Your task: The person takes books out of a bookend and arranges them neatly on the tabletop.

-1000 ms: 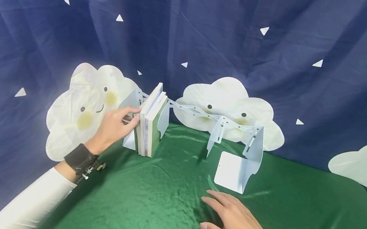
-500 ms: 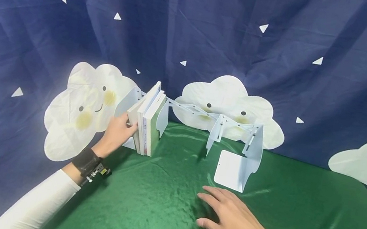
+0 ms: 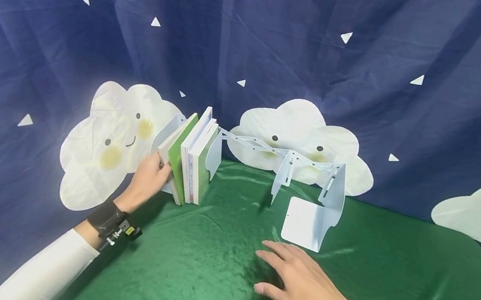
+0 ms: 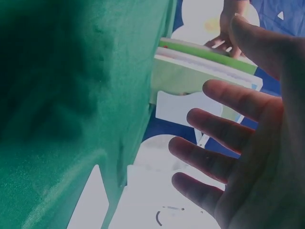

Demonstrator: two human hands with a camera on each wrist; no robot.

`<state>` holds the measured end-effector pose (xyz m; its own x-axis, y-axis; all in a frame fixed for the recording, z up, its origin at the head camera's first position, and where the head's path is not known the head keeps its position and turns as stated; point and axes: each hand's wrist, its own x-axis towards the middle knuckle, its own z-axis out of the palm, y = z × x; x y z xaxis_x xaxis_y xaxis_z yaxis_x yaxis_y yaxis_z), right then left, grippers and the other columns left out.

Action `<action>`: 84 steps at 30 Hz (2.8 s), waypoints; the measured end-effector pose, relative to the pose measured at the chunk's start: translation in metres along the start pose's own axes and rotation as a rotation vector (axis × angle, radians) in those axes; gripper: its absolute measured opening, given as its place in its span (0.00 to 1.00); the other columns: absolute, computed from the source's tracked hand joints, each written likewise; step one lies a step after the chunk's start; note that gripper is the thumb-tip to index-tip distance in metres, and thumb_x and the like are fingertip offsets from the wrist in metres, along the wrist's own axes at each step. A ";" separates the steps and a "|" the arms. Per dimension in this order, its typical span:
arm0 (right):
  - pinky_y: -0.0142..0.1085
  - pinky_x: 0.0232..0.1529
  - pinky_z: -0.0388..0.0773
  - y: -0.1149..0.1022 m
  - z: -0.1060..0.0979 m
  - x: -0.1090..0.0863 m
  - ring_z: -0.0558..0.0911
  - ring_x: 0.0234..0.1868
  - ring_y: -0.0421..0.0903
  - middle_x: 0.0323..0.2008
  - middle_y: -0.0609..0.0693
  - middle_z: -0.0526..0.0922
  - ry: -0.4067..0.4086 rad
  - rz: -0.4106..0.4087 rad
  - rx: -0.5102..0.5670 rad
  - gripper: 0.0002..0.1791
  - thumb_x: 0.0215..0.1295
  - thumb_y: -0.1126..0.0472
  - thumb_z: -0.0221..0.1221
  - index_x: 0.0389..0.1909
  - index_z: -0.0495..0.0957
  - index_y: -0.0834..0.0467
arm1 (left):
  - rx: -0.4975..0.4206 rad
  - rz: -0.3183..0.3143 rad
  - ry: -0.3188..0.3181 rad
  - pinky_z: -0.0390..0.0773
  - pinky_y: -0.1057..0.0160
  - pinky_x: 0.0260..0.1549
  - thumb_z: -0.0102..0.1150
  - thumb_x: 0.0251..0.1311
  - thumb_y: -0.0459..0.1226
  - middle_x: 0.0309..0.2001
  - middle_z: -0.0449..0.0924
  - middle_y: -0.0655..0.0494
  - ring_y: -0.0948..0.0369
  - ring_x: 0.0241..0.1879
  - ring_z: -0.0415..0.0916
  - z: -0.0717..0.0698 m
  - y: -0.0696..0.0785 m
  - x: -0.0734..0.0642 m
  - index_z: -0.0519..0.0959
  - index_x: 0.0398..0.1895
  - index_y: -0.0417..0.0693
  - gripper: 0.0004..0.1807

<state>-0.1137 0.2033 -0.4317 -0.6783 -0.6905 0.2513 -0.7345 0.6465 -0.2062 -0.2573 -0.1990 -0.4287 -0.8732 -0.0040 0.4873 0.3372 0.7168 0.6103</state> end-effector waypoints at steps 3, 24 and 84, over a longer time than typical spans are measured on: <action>0.44 0.56 0.71 -0.001 -0.001 0.001 0.67 0.62 0.43 0.64 0.41 0.67 -0.002 -0.003 0.000 0.29 0.62 0.34 0.55 0.62 0.67 0.39 | -0.043 -0.060 -0.013 0.72 0.60 0.12 0.44 0.65 0.35 0.21 0.73 0.51 0.59 0.17 0.72 -0.008 0.002 -0.006 0.69 0.35 0.45 0.04; 0.43 0.57 0.70 -0.001 -0.002 0.008 0.67 0.62 0.42 0.64 0.42 0.68 -0.001 -0.003 0.017 0.33 0.62 0.35 0.55 0.65 0.66 0.42 | -0.507 -0.168 -0.053 0.83 0.53 0.23 0.49 0.67 0.31 0.41 0.83 0.46 0.52 0.29 0.82 -0.122 0.024 -0.040 0.71 0.58 0.40 0.17; 0.50 0.32 0.82 -0.012 -0.004 0.007 0.83 0.37 0.55 0.42 0.57 0.84 -0.031 0.252 1.175 0.14 0.69 0.64 0.54 0.53 0.71 0.63 | -1.226 0.018 -0.919 0.80 0.42 0.26 0.40 0.67 0.21 0.48 0.81 0.41 0.44 0.34 0.81 -0.015 0.092 -0.059 0.63 0.61 0.31 0.19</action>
<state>-0.1096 0.1921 -0.4236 -0.7938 -0.6052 0.0609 -0.1400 0.0843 -0.9865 -0.1697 -0.1435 -0.3919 -0.6193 0.7481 0.2383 0.0205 -0.2880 0.9574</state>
